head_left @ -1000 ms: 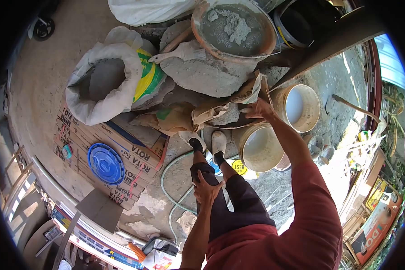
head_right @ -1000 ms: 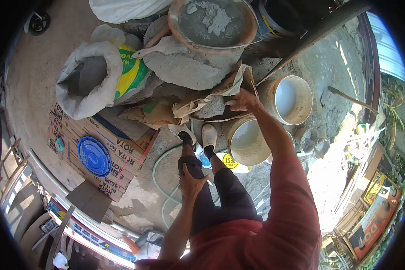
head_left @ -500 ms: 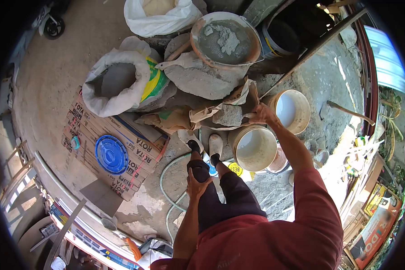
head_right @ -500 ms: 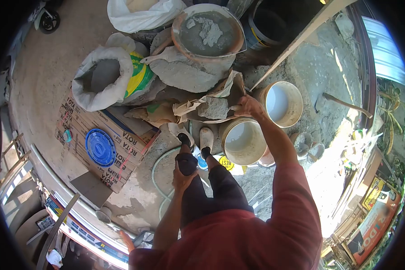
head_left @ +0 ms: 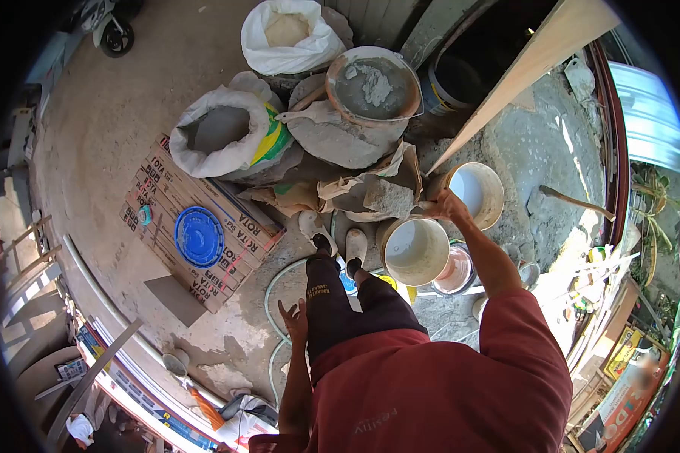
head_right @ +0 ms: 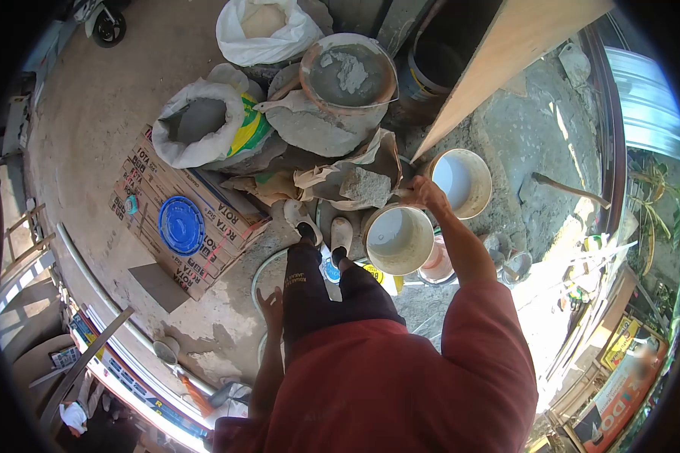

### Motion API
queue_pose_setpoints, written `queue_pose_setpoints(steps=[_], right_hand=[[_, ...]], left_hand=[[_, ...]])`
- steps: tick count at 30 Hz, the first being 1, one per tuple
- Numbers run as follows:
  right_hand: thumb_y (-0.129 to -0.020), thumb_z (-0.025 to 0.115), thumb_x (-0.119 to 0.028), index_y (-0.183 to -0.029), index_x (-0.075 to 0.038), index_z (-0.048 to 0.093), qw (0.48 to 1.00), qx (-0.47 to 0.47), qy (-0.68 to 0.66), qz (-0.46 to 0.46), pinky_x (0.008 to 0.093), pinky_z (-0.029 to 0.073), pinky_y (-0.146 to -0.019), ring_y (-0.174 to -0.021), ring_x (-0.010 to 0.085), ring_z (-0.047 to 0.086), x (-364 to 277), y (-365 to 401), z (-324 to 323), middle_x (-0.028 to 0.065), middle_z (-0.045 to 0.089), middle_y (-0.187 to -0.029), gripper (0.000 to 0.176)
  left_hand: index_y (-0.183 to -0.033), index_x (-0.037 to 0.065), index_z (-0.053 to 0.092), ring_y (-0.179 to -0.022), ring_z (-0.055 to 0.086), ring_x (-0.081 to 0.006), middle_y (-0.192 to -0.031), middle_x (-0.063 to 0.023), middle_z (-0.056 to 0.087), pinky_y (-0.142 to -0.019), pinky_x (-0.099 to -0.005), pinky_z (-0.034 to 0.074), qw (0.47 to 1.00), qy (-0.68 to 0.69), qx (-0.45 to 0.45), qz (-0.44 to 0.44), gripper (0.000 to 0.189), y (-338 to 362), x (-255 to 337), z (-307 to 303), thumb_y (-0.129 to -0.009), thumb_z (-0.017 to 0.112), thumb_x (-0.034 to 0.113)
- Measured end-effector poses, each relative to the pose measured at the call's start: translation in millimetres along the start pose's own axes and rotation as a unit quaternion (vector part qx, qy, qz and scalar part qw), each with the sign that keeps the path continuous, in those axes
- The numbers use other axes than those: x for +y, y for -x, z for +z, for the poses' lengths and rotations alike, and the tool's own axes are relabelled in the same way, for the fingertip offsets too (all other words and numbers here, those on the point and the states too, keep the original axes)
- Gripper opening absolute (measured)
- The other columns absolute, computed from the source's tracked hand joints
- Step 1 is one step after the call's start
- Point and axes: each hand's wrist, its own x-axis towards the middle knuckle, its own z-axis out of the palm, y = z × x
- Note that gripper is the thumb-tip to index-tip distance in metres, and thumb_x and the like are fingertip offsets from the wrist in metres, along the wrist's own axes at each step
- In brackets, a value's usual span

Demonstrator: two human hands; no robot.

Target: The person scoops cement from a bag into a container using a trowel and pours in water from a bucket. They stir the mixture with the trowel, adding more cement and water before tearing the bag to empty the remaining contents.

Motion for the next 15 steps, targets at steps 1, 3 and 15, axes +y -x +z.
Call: queue_pose_setpoints(steps=[1,3,15], right_hand=[[-0.061,0.069,-0.040,-0.099,-0.011,0.069,1.000,0.004,0.002,-0.002,0.0343,0.050,-0.080,-0.087,0.0280,0.062,-5,6,-12,0.0134,0.067,-0.093,0.047],[-0.061,0.068,-0.036,-0.096,-0.009,0.069,0.998,0.019,0.003,-0.053,0.0342,0.050,-0.078,-0.084,0.0278,0.063,-14,17,-36,0.0142,0.067,-0.092,0.044],[-0.061,0.072,-0.017,-0.066,0.000,0.065,0.982,0.002,-0.188,0.027,0.0288,0.033,-0.033,-0.036,0.0138,0.046,-69,32,-168,0.0060,0.050,-0.045,0.019]], left_hand=[[-0.143,0.006,0.016,-0.100,0.057,-0.0338,-0.118,-0.0300,0.050,-0.085,-0.0407,0.047,1.000,0.004,0.000,0.003,0.093,8,-2,-8,-0.078,0.069,0.045],[-0.144,0.005,0.013,-0.102,0.057,-0.0340,-0.118,-0.0302,0.051,-0.086,-0.0398,0.046,0.998,0.041,0.022,-0.038,0.093,25,-4,-23,-0.080,0.065,0.048],[-0.145,0.007,0.009,-0.109,0.053,-0.0359,-0.121,-0.0300,0.052,-0.091,-0.0419,0.042,0.979,0.123,0.047,-0.156,0.103,19,-65,-53,-0.076,0.058,0.066]])
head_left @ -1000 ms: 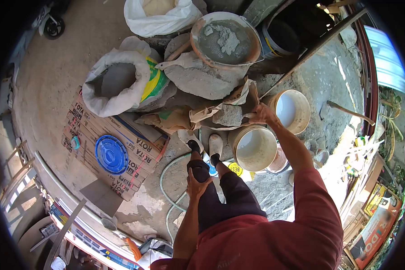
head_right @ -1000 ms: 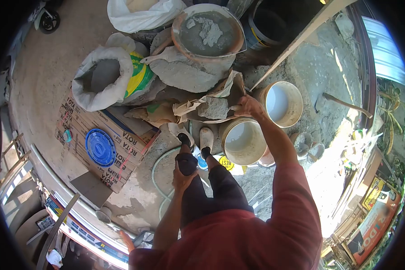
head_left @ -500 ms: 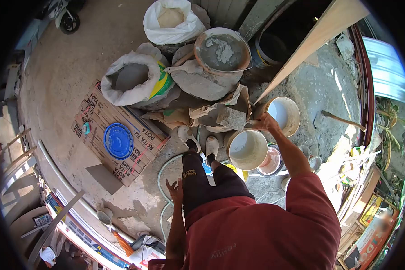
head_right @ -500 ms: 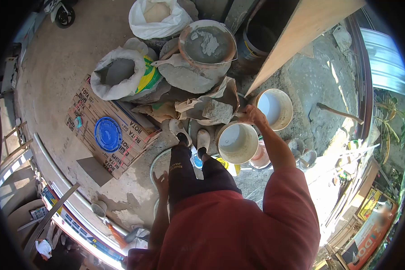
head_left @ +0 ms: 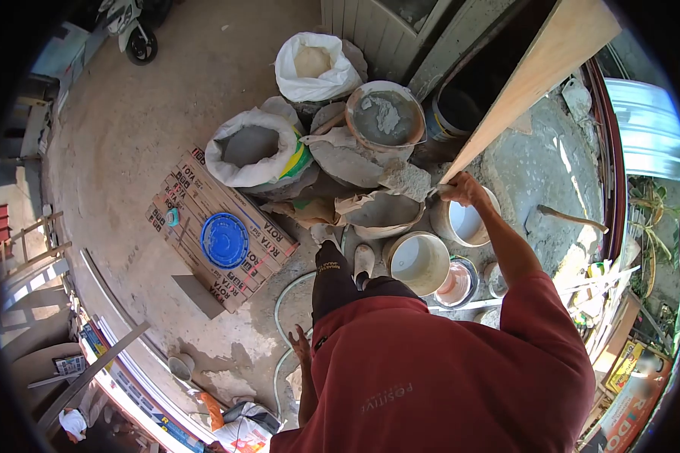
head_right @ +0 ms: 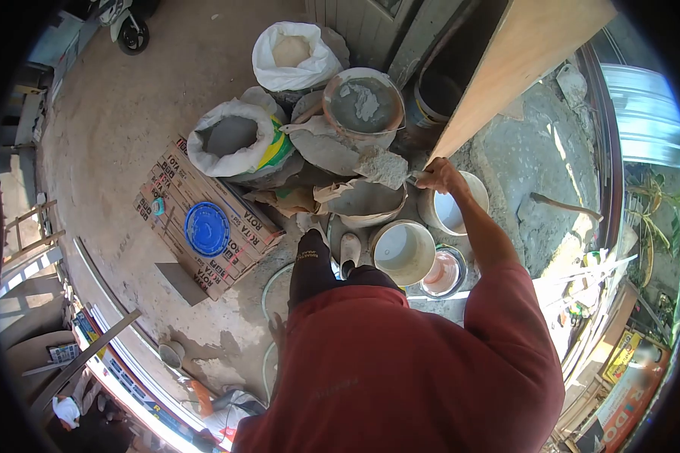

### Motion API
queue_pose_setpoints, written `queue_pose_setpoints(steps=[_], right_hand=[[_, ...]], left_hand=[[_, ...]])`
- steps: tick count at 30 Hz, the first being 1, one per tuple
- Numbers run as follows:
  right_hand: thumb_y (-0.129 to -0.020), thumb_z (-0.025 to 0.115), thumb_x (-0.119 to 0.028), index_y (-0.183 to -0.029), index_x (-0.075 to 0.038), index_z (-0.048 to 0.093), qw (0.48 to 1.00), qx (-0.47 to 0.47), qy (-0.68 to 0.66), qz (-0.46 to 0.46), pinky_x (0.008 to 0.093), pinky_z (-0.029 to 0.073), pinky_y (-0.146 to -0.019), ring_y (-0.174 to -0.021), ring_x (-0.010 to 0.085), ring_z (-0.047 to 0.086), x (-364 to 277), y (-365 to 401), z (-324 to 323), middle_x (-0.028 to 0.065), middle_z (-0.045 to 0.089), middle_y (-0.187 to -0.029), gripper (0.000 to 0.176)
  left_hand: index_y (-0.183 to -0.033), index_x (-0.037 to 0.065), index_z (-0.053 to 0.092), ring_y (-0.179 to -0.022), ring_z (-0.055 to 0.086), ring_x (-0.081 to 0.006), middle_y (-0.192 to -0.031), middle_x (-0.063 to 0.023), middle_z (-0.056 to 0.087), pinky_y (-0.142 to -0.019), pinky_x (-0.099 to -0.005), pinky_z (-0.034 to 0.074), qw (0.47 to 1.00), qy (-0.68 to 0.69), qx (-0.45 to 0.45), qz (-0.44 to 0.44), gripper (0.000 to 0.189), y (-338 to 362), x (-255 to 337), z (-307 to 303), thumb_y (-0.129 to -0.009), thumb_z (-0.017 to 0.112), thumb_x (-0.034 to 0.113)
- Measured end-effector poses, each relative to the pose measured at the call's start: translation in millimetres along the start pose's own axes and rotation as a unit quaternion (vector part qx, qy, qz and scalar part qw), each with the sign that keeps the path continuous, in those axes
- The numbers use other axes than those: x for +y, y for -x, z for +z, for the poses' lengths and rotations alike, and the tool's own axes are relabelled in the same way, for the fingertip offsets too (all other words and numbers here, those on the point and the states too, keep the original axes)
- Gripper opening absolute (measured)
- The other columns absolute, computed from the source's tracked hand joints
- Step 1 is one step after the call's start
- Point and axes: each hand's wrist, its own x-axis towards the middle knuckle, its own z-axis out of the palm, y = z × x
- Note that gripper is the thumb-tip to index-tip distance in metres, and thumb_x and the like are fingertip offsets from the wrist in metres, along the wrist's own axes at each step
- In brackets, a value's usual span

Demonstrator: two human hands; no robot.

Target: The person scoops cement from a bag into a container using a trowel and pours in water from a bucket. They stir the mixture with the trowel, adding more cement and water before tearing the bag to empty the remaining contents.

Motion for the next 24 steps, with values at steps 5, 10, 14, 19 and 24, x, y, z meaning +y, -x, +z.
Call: queue_pose_setpoints(steps=[5,10,14,19,24], right_hand=[[-0.064,0.071,-0.021,-0.069,0.000,0.067,0.997,0.080,-0.018,0.006,0.0292,0.036,-0.035,-0.038,0.0143,0.049,-30,-18,-26,0.0067,0.051,-0.046,0.022],[-0.068,0.069,-0.027,-0.071,0.000,0.068,0.991,0.119,-0.057,0.027,0.0302,0.039,-0.037,-0.039,0.0149,0.051,-62,-44,-33,0.0073,0.053,-0.048,0.027],[-0.071,0.067,-0.025,-0.069,0.000,0.067,0.984,0.123,-0.113,0.053,0.0302,0.039,-0.038,-0.039,0.0147,0.051,-96,-61,-20,0.0065,0.054,-0.048,0.025],[-0.070,0.068,-0.024,-0.059,0.001,0.062,0.962,0.157,-0.205,0.095,0.0313,0.042,-0.042,-0.042,0.0147,0.053,-104,-93,24,0.0068,0.056,-0.049,0.028],[-0.069,0.069,-0.024,-0.058,0.002,0.060,0.935,0.163,-0.256,0.186,0.0323,0.042,-0.042,-0.045,0.0159,0.055,-144,-85,27,0.0093,0.057,-0.053,0.030]], left_hand=[[-0.142,0.007,0.023,-0.112,0.050,-0.0377,-0.125,-0.0282,0.047,-0.092,-0.0449,0.042,0.998,-0.026,-0.050,-0.028,0.094,-51,1,5,-0.077,0.054,0.068],[-0.142,0.009,0.025,-0.113,0.049,-0.0376,-0.127,-0.0253,0.047,-0.091,-0.0468,0.041,0.993,0.063,-0.095,-0.011,0.091,-66,66,-3,-0.078,0.053,0.068],[-0.142,0.012,0.026,-0.113,0.049,-0.0374,-0.128,-0.0226,0.047,-0.092,-0.0491,0.040,0.993,0.057,-0.099,-0.007,0.089,-66,126,-21,-0.078,0.050,0.070],[-0.142,0.016,0.026,-0.115,0.047,-0.0381,-0.131,-0.0186,0.046,-0.093,-0.0555,0.034,0.996,0.017,-0.084,-0.013,0.088,-46,195,-35,-0.078,0.045,0.073],[-0.143,0.016,0.025,-0.119,0.045,-0.0376,-0.134,-0.0185,0.044,-0.094,-0.0571,0.032,0.995,0.008,-0.092,-0.035,0.091,-53,211,-37,-0.077,0.044,0.075]])
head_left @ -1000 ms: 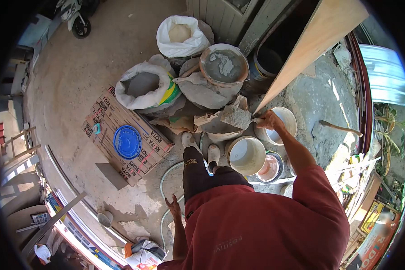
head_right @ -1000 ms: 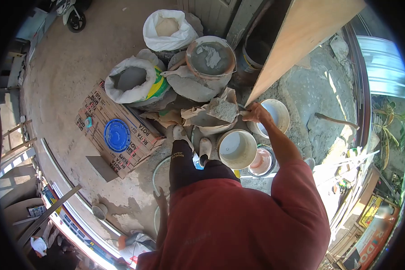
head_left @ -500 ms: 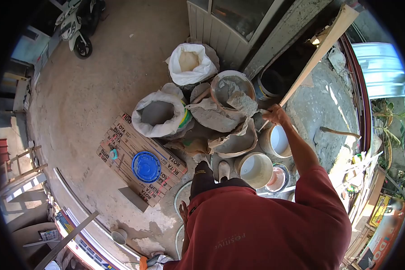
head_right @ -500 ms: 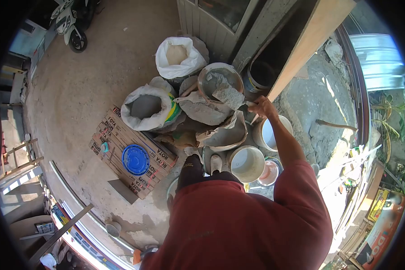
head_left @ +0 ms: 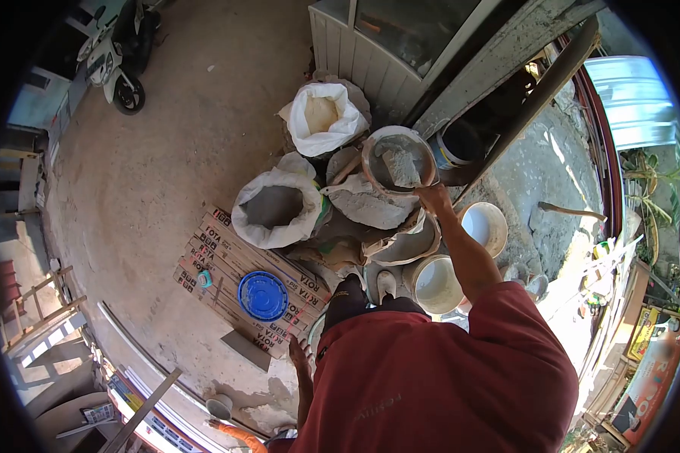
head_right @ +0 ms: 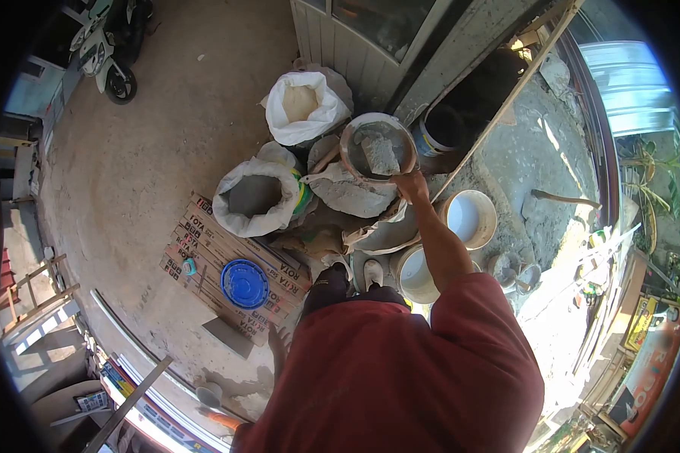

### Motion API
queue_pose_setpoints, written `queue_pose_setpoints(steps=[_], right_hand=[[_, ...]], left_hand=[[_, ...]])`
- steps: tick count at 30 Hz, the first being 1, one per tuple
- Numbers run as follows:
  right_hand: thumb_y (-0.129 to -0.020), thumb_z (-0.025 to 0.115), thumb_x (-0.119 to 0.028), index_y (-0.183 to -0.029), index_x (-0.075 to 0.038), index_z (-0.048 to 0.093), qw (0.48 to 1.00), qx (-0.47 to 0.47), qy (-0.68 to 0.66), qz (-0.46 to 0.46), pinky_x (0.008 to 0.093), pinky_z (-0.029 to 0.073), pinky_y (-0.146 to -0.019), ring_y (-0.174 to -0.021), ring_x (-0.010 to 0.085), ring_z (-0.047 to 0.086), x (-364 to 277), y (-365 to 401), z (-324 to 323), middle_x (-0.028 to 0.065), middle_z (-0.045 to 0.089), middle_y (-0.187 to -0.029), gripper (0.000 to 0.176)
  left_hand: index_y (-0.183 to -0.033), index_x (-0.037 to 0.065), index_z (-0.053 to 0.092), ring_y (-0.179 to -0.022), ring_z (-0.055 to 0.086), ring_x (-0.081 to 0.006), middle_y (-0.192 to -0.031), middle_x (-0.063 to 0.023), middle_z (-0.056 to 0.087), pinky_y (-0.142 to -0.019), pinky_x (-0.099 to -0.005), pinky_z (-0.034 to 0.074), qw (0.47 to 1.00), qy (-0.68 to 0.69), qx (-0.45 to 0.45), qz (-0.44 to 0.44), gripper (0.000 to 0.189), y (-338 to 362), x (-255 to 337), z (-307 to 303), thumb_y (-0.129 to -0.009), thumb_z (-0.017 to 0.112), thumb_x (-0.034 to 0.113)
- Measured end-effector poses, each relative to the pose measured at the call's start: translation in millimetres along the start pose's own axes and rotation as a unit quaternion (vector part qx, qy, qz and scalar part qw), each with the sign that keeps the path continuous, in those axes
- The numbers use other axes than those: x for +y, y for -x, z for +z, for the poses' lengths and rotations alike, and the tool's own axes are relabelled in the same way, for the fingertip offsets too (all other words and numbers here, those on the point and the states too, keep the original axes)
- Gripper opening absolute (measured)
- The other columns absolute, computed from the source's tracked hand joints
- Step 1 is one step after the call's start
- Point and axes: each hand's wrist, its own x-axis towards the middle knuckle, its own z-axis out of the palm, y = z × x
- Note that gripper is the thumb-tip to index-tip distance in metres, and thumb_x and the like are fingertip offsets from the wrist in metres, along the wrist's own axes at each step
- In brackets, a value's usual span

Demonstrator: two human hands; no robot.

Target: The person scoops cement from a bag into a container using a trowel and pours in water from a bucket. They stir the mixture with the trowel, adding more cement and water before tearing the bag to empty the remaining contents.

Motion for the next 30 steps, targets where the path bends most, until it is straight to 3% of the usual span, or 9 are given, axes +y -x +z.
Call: queue_pose_setpoints(steps=[3,8,10,11,13,22,25,27,30], right_hand=[[-0.070,0.071,-0.025,-0.056,0.002,0.060,0.999,-0.004,-0.036,0.029,0.0360,0.040,-0.041,-0.043,0.0176,0.054,9,-18,14,0.0092,0.055,-0.050,0.032],[-0.072,0.071,-0.028,-0.061,0.002,0.061,0.996,0.008,-0.060,0.066,0.0353,0.041,-0.042,-0.047,0.0173,0.055,5,-25,19,0.0095,0.058,-0.056,0.034],[-0.073,0.072,-0.029,-0.063,0.002,0.061,0.993,0.022,-0.083,0.084,0.0345,0.041,-0.042,-0.048,0.0172,0.055,2,-25,17,0.0097,0.058,-0.058,0.034],[-0.074,0.072,-0.028,-0.065,0.002,0.061,0.992,-0.003,-0.084,0.091,0.0337,0.042,-0.042,-0.049,0.0174,0.055,0,-27,16,0.0099,0.058,-0.060,0.033],[-0.075,0.072,-0.027,-0.067,0.002,0.061,0.991,-0.028,-0.085,0.099,0.0329,0.042,-0.042,-0.051,0.0175,0.055,0,-29,17,0.0102,0.058,-0.061,0.032],[-0.080,0.066,-0.024,-0.082,0.003,0.058,0.989,-0.052,-0.094,0.104,0.0329,0.045,-0.045,-0.057,0.0189,0.056,-11,-29,17,0.0118,0.058,-0.071,0.028],[-0.083,0.064,-0.027,-0.086,0.002,0.056,0.984,-0.102,-0.080,0.124,0.0333,0.045,-0.043,-0.056,0.0196,0.055,-6,-37,15,0.0136,0.059,-0.074,0.031],[-0.085,0.062,-0.030,-0.087,-0.001,0.054,0.948,-0.204,-0.200,0.141,0.0325,0.046,-0.042,-0.055,0.0208,0.056,8,-52,13,0.0137,0.058,-0.074,0.031],[-0.086,0.062,-0.031,-0.085,-0.003,0.053,0.931,-0.217,-0.244,0.162,0.0318,0.047,-0.042,-0.055,0.0217,0.057,10,-52,14,0.0116,0.056,-0.070,0.029]], left_hand=[[-0.143,0.015,0.023,-0.120,0.044,-0.0373,-0.135,-0.0185,0.043,-0.095,-0.0557,0.033,1.000,-0.005,-0.011,-0.003,0.093,-2,5,3,-0.076,0.044,0.076],[-0.143,0.013,0.022,-0.120,0.044,-0.0379,-0.135,-0.0187,0.043,-0.095,-0.0549,0.034,1.000,-0.002,-0.031,-0.003,0.094,-8,15,3,-0.076,0.043,0.076],[-0.145,0.016,0.019,-0.116,0.047,-0.0301,-0.133,-0.0117,0.046,-0.097,-0.0461,0.033,0.999,0.012,-0.036,-0.020,0.091,-8,21,3,-0.079,0.042,0.074],[-0.145,0.016,0.019,-0.116,0.047,-0.0301,-0.133,-0.0117,0.046,-0.097,-0.0461,0.033,0.999,0.011,-0.037,-0.020,0.091,-7,25,4,-0.079,0.042,0.074],[-0.144,0.013,0.022,-0.119,0.045,-0.0383,-0.135,-0.0172,0.043,-0.096,-0.0547,0.033,0.999,-0.004,-0.038,-0.005,0.092,-6,29,3,-0.078,0.042,0.074],[-0.144,0.013,0.023,-0.118,0.045,-0.0370,-0.132,-0.0182,0.045,-0.094,-0.0535,0.035,0.997,-0.021,-0.067,0.032,0.090,-17,34,-2,-0.079,0.041,0.074],[-0.144,0.012,0.023,-0.119,0.045,-0.0374,-0.132,-0.0195,0.044,-0.094,-0.0533,0.036,0.997,-0.015,-0.071,0.033,0.091,-18,35,-2,-0.079,0.041,0.073],[-0.144,0.012,0.022,-0.119,0.045,-0.0375,-0.132,-0.0201,0.044,-0.094,-0.0535,0.036,0.996,-0.026,-0.071,0.035,0.091,-13,41,-3,-0.079,0.042,0.073],[-0.144,0.013,0.022,-0.119,0.044,-0.0377,-0.133,-0.0200,0.043,-0.095,-0.0541,0.035,0.996,-0.027,-0.071,0.041,0.090,-13,51,3,-0.080,0.042,0.072]])
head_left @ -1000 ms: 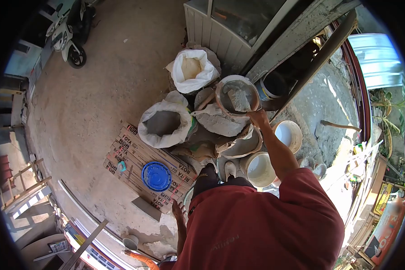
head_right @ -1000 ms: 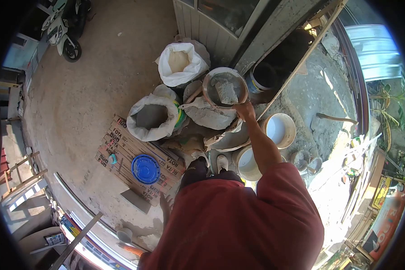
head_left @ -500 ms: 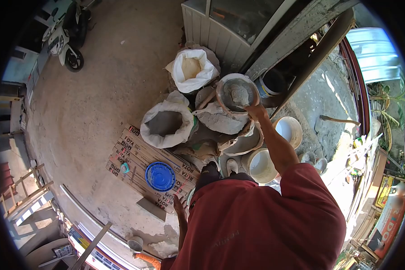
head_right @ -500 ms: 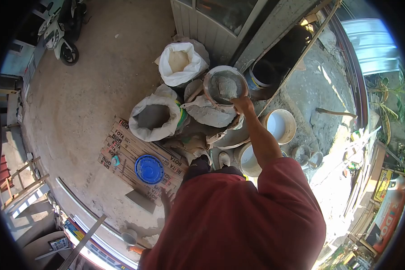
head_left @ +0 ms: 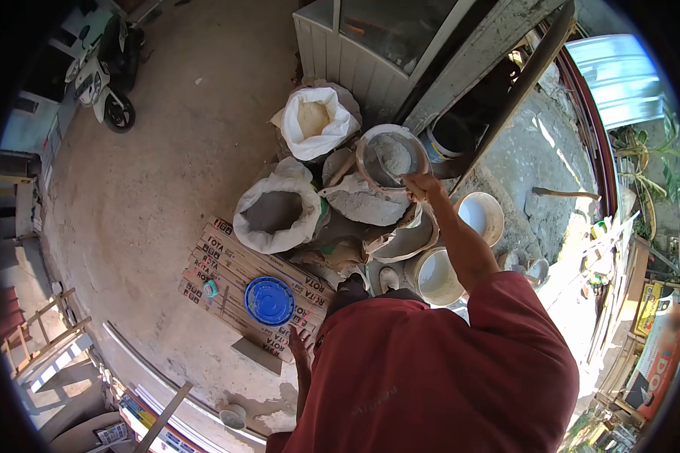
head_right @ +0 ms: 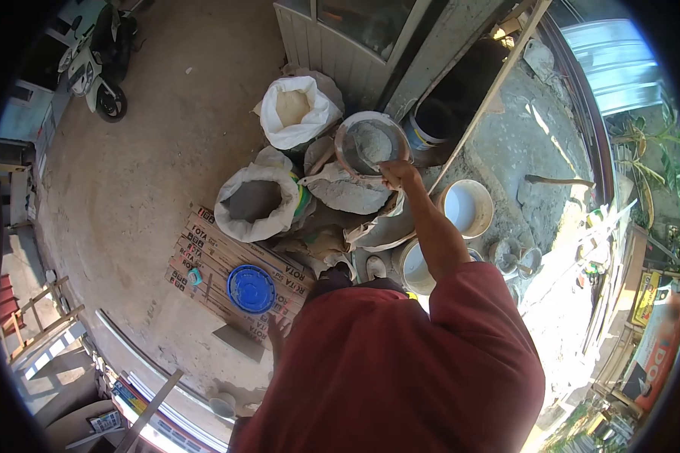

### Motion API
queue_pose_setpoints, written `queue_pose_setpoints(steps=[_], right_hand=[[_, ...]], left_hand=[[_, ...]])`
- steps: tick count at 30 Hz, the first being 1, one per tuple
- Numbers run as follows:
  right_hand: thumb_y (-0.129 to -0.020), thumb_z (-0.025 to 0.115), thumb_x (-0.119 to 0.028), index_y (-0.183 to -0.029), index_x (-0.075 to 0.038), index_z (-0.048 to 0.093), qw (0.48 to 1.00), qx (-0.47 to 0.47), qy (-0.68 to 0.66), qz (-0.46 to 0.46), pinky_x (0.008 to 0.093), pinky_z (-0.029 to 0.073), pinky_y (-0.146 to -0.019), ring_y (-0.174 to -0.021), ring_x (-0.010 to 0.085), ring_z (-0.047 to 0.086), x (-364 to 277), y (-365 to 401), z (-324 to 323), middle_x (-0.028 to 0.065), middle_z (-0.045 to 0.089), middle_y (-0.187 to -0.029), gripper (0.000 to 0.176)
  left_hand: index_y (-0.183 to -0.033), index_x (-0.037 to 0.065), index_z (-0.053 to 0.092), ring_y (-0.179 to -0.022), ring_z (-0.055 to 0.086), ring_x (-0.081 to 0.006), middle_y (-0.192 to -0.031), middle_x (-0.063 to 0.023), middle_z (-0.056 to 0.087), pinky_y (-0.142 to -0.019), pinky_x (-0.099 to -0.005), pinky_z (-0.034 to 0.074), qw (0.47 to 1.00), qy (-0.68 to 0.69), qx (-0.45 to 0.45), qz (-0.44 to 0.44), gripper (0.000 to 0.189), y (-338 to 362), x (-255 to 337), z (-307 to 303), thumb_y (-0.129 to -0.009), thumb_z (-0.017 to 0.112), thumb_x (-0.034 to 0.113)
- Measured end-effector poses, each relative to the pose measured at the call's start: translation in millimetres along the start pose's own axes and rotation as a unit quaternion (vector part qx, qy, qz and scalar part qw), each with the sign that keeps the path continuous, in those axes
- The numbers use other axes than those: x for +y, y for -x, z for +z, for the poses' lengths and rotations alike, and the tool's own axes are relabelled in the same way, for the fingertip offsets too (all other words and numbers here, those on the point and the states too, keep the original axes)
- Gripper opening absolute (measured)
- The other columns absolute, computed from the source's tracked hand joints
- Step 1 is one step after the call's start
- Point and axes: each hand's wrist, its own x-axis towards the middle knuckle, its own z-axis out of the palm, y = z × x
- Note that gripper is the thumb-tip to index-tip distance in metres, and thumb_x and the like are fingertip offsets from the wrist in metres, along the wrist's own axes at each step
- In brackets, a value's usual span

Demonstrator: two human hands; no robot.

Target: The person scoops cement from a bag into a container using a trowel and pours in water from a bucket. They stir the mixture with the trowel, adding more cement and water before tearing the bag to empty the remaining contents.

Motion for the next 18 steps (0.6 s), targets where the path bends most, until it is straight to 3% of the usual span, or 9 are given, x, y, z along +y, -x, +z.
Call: queue_pose_setpoints(steps=[8,10,14,16,18], right_hand=[[-0.086,0.061,-0.034,-0.079,-0.001,0.054,0.993,-0.024,-0.107,-0.047,0.0306,0.047,-0.040,-0.050,0.0199,0.056,0,11,13,0.0112,0.056,-0.064,0.035],[-0.086,0.059,-0.033,-0.081,0.000,0.057,0.994,0.003,0.048,-0.099,0.0303,0.046,-0.039,-0.048,0.0192,0.055,-8,22,5,0.0112,0.057,-0.065,0.034],[-0.086,0.058,-0.032,-0.082,0.000,0.060,0.988,0.032,0.112,-0.103,0.0309,0.045,-0.038,-0.046,0.0193,0.055,-25,34,-5,0.0112,0.059,-0.065,0.032],[-0.086,0.059,-0.032,-0.081,0.000,0.061,0.962,0.105,0.191,-0.165,0.0315,0.045,-0.037,-0.046,0.0193,0.055,-30,46,-6,0.0109,0.061,-0.066,0.032],[-0.085,0.059,-0.033,-0.084,-0.001,0.062,0.976,0.101,0.138,-0.138,0.0324,0.045,-0.038,-0.047,0.0202,0.056,-35,29,-15,0.0117,0.062,-0.068,0.031]], left_hand=[[-0.144,0.013,0.021,-0.120,0.044,-0.0359,-0.133,-0.0171,0.044,-0.095,-0.0536,0.035,1.000,-0.017,-0.011,-0.008,0.092,-14,14,-14,-0.079,0.040,0.075],[-0.144,0.013,0.022,-0.119,0.044,-0.0355,-0.133,-0.0169,0.045,-0.094,-0.0532,0.035,1.000,-0.017,-0.009,-0.005,0.093,-12,18,-15,-0.078,0.041,0.075],[-0.143,0.012,0.023,-0.118,0.045,-0.0350,-0.132,-0.0168,0.045,-0.092,-0.0525,0.037,1.000,-0.019,0.003,-0.007,0.093,-8,19,-18,-0.078,0.041,0.075],[-0.143,0.012,0.023,-0.118,0.045,-0.0351,-0.132,-0.0169,0.045,-0.092,-0.0523,0.038,1.000,-0.021,0.004,-0.004,0.092,-20,5,-27,-0.079,0.041,0.074],[-0.143,0.012,0.023,-0.118,0.045,-0.0353,-0.133,-0.0170,0.045,-0.092,-0.0522,0.038,1.000,-0.022,0.006,0.000,0.090,-26,0,-33,-0.079,0.042,0.073]])
